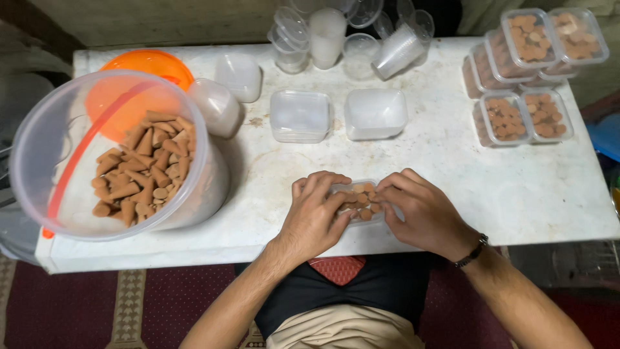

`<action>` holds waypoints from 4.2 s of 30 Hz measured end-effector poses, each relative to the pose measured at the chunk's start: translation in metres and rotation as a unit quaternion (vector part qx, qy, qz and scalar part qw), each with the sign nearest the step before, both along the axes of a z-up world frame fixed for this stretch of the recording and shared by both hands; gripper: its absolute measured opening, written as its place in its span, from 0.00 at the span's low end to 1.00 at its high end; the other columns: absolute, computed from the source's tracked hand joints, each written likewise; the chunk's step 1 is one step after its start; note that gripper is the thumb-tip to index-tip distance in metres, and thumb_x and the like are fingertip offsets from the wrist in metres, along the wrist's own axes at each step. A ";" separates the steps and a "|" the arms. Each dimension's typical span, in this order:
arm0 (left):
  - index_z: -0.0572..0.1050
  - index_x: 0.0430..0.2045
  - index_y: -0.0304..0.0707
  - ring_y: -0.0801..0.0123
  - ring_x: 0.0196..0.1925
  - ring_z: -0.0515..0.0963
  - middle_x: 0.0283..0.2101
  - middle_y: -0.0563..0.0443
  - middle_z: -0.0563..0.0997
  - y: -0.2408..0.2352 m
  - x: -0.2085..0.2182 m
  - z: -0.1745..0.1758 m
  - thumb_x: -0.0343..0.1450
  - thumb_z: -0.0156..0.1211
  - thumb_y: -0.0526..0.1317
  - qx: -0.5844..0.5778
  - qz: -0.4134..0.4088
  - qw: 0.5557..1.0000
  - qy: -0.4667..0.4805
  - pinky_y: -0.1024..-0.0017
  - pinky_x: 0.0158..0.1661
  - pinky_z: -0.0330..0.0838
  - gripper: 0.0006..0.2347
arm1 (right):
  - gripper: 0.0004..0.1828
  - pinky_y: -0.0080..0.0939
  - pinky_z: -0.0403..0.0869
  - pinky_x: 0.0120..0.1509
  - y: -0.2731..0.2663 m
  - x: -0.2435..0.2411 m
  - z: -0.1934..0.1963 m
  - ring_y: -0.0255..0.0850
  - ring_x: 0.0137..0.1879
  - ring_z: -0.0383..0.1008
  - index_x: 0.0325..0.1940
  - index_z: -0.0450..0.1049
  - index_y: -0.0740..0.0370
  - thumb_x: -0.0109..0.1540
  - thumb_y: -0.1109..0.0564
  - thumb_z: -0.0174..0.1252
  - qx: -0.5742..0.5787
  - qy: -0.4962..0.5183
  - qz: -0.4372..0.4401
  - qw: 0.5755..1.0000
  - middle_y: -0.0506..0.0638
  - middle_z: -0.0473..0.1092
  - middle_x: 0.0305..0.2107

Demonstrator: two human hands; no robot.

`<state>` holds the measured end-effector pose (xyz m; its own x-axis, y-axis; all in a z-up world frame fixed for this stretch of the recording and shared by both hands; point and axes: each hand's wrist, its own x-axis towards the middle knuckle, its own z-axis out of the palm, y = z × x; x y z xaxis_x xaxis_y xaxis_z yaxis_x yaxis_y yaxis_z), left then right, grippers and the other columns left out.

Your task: The person transfers small brown cone-shaped confectionery items from a large plastic bucket into small clear plastic containers. They arrange the items by hand, close the containers, and stack them on the table.

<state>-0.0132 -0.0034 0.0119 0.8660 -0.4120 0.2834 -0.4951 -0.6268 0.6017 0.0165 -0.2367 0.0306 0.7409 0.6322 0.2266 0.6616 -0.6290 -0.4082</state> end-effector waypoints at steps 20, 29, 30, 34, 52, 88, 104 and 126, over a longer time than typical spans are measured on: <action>0.80 0.37 0.44 0.62 0.36 0.80 0.40 0.53 0.83 0.210 -0.005 0.155 0.72 0.58 0.40 0.116 0.181 0.975 0.062 0.64 0.39 0.68 0.06 | 0.13 0.35 0.72 0.45 0.252 0.062 0.107 0.39 0.47 0.76 0.50 0.69 0.65 0.63 0.69 0.47 0.362 0.044 0.167 0.916 0.54 0.76 0.40; 0.76 0.16 0.47 0.70 0.31 0.77 0.22 0.59 0.80 0.194 0.050 0.126 0.70 0.61 0.52 0.249 0.114 0.922 0.273 0.67 0.45 0.66 0.15 | 0.18 0.34 0.75 0.43 0.303 0.086 0.086 0.35 0.35 0.70 0.54 0.64 0.62 0.61 0.67 0.40 0.421 0.111 0.153 0.887 0.55 0.73 0.39; 0.77 0.14 0.45 0.68 0.27 0.77 0.20 0.57 0.80 0.193 0.053 0.122 0.70 0.61 0.51 0.242 0.106 0.922 0.282 0.68 0.36 0.69 0.15 | 0.18 0.34 0.75 0.44 0.302 0.085 0.086 0.36 0.36 0.70 0.54 0.64 0.62 0.62 0.67 0.40 0.417 0.107 0.154 0.890 0.54 0.72 0.40; 0.74 0.17 0.45 0.67 0.29 0.77 0.22 0.57 0.80 0.188 0.056 0.121 0.68 0.63 0.48 0.221 0.126 0.928 0.272 0.69 0.36 0.69 0.12 | 0.17 0.34 0.75 0.43 0.299 0.081 0.087 0.36 0.37 0.70 0.55 0.64 0.62 0.63 0.68 0.41 0.390 0.095 0.161 0.902 0.54 0.72 0.40; 0.85 0.25 0.44 0.48 0.45 0.85 0.32 0.41 0.85 0.195 0.038 0.146 0.60 0.62 0.46 0.175 0.191 0.930 0.260 0.59 0.47 0.77 0.10 | 0.21 0.36 0.72 0.40 0.298 0.097 0.070 0.40 0.36 0.71 0.57 0.66 0.65 0.59 0.71 0.46 0.419 0.156 0.162 0.880 0.59 0.73 0.38; 0.84 0.30 0.35 0.44 0.33 0.84 0.34 0.41 0.82 0.277 0.085 0.074 0.61 0.68 0.30 0.506 0.147 0.849 0.033 0.45 0.32 0.80 0.07 | 0.16 0.31 0.74 0.28 0.302 0.088 0.069 0.40 0.35 0.75 0.50 0.72 0.69 0.58 0.68 0.64 0.312 0.019 0.132 0.940 0.57 0.74 0.32; 0.83 0.27 0.38 0.47 0.32 0.85 0.28 0.42 0.83 0.283 0.071 0.091 0.64 0.67 0.37 0.493 0.210 0.844 0.027 0.50 0.30 0.80 0.04 | 0.15 0.32 0.74 0.28 0.302 0.089 0.066 0.40 0.35 0.74 0.48 0.73 0.68 0.57 0.69 0.63 0.336 0.007 0.147 0.930 0.57 0.74 0.30; 0.76 0.33 0.37 0.62 0.25 0.77 0.38 0.48 0.82 0.030 0.012 0.043 0.68 0.64 0.30 -0.222 -0.003 0.971 -0.088 0.69 0.27 0.74 0.05 | 0.09 0.31 0.78 0.48 0.018 0.036 -0.026 0.37 0.46 0.76 0.48 0.69 0.74 0.65 0.71 0.60 0.509 0.080 -0.114 0.849 0.57 0.72 0.42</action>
<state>-0.0013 0.0266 0.0546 0.7861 -0.2209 0.5772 -0.6174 -0.3221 0.7176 0.0528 -0.2184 0.0043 0.8910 0.0048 0.4541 0.4541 -0.0006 -0.8910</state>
